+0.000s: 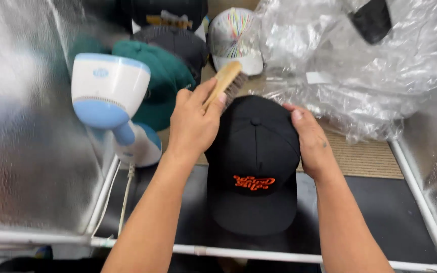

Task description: The person uses a wooden brush to clean the surface of a black baseball cap with orange embroidery. The cap is held in place on a work surface while the person brushes the front and sides. Other caps and a handheld steamer are visible in the background.

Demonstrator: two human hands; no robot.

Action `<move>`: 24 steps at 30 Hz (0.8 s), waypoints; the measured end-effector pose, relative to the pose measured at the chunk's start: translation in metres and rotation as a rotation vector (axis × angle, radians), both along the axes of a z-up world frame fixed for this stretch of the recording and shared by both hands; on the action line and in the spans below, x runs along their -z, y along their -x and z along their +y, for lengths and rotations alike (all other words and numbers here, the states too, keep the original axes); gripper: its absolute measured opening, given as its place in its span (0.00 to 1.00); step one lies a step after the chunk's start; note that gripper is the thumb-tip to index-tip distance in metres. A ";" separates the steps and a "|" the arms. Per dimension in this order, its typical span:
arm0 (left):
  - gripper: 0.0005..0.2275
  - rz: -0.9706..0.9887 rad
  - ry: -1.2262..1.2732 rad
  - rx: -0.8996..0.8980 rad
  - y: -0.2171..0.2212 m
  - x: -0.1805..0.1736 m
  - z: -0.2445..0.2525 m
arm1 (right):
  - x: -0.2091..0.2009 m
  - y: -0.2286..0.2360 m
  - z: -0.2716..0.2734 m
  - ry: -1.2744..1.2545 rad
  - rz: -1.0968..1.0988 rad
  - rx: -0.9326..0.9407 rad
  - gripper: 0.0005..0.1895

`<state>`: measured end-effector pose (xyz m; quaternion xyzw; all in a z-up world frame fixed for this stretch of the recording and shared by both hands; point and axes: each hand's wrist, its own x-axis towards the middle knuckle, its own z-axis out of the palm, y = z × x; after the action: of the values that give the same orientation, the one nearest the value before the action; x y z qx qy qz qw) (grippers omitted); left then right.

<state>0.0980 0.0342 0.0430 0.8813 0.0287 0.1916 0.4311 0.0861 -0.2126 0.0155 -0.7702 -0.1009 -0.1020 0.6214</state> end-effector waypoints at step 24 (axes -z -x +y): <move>0.15 -0.489 -0.445 0.113 -0.032 0.023 -0.007 | 0.011 -0.007 0.017 -0.215 0.126 -0.025 0.39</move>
<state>0.1300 0.0273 0.0196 0.8820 -0.1672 0.3746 0.2320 0.0936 -0.1961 0.0048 -0.7027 -0.0599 -0.0561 0.7068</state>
